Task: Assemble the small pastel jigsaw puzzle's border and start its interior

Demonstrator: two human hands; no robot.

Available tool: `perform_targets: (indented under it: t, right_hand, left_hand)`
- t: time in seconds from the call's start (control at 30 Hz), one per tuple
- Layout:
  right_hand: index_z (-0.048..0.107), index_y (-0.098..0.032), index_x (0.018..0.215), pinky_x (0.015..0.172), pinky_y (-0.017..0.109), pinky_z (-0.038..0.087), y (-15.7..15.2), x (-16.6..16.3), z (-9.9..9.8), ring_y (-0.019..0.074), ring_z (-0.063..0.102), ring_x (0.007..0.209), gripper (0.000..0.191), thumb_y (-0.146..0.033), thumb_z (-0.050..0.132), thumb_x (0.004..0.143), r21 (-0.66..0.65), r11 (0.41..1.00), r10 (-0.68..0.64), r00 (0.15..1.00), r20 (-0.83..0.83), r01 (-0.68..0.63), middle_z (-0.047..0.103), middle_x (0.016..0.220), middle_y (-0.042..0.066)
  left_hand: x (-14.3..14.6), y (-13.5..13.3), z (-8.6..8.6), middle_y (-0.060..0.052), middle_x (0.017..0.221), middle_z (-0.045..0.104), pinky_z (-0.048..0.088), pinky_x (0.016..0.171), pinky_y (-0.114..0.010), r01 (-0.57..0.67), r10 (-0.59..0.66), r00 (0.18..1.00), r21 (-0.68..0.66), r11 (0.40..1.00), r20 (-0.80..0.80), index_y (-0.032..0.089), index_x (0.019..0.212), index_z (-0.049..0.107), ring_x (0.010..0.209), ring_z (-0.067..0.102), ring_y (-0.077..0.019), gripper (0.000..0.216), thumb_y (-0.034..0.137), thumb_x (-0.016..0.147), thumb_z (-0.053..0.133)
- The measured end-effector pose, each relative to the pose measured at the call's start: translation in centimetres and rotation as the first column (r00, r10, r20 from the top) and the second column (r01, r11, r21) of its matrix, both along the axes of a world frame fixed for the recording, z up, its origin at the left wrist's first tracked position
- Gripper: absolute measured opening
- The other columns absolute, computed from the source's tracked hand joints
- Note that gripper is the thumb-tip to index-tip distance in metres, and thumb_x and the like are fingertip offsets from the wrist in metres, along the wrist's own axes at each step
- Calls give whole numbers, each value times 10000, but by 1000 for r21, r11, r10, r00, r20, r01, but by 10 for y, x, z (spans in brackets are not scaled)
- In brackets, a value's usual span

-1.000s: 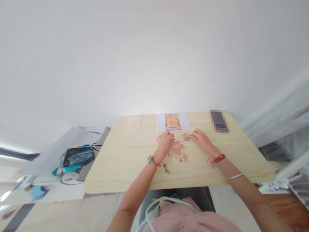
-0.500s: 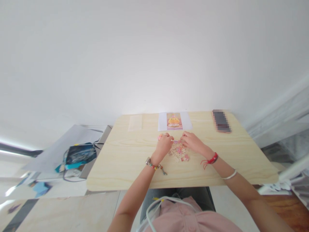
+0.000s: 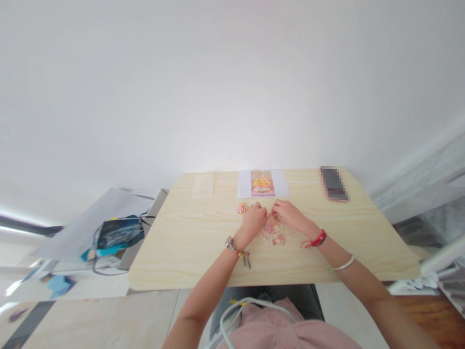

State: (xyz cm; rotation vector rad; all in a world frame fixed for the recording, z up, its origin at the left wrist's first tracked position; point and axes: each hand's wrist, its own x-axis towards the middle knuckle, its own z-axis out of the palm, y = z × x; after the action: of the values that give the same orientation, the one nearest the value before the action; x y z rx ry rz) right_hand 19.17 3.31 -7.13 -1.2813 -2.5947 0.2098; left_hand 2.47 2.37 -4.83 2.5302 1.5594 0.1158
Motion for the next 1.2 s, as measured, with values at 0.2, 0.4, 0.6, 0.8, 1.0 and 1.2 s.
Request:
perform_targets:
  t: [0.2, 0.4, 0.6, 0.8, 1.0, 1.2]
  right_hand:
    - [604, -140, 734, 665, 260, 373, 0, -3, 3, 143, 503, 713, 115, -89, 508, 770, 25, 1000, -1, 998, 69, -1, 550, 784, 52]
    - [583, -134, 749, 663, 278, 370, 0, -4, 7, 146, 504, 700, 122, -93, 479, 798, 46, 999, 11, 986, 165, -19, 543, 791, 56]
    - [559, -140, 769, 663, 288, 369, -2, -2, 7, 160, 508, 729, 121, -117, 456, 828, 96, 995, 3, 994, 107, -14, 529, 815, 60]
    - [552, -155, 795, 675, 298, 372, -2, -14, 16, 167, 506, 733, 140, -170, 427, 859, 153, 988, -12, 999, -31, 17, 529, 836, 65]
    - [548, -157, 790, 674, 300, 370, -1, -7, 17, 175, 506, 744, 150, -175, 419, 863, 175, 982, -58, 996, -67, 69, 530, 830, 64]
    - [556, -158, 797, 678, 303, 372, 2, 37, 10, 186, 515, 776, 135, -176, 434, 853, 194, 968, -158, 987, -13, 158, 541, 843, 69]
  left_hand:
    - [3, 2, -8, -103, 889, 521, 443, 669, -275, 0, 0, 1000, 20, 1000, 11, 129, 862, 611, 856, 543, -194, 217, 227, 846, 418]
    - [7, 5, -15, -105, 871, 520, 438, 724, -276, 10, -10, 1000, 23, 1000, 2, 104, 872, 594, 875, 531, -183, 208, 120, 840, 388]
    - [-1, 3, 2, -92, 922, 524, 425, 772, -284, -1, 0, 999, 13, 1000, 44, 122, 869, 580, 878, 529, -173, 185, 159, 854, 400]
    - [-15, -1, 15, -80, 923, 521, 414, 806, -305, -74, 69, 987, 29, 997, 143, 140, 882, 572, 913, 517, -178, 136, 183, 842, 449]
    - [-8, 5, 16, -82, 940, 517, 422, 796, -302, -58, 50, 987, 52, 997, 155, 143, 890, 569, 904, 513, -178, 156, 197, 854, 427]
    - [36, 25, 11, -93, 946, 525, 421, 752, -258, 120, -129, 989, 114, 986, 77, 110, 911, 567, 878, 511, -171, 212, 121, 862, 361]
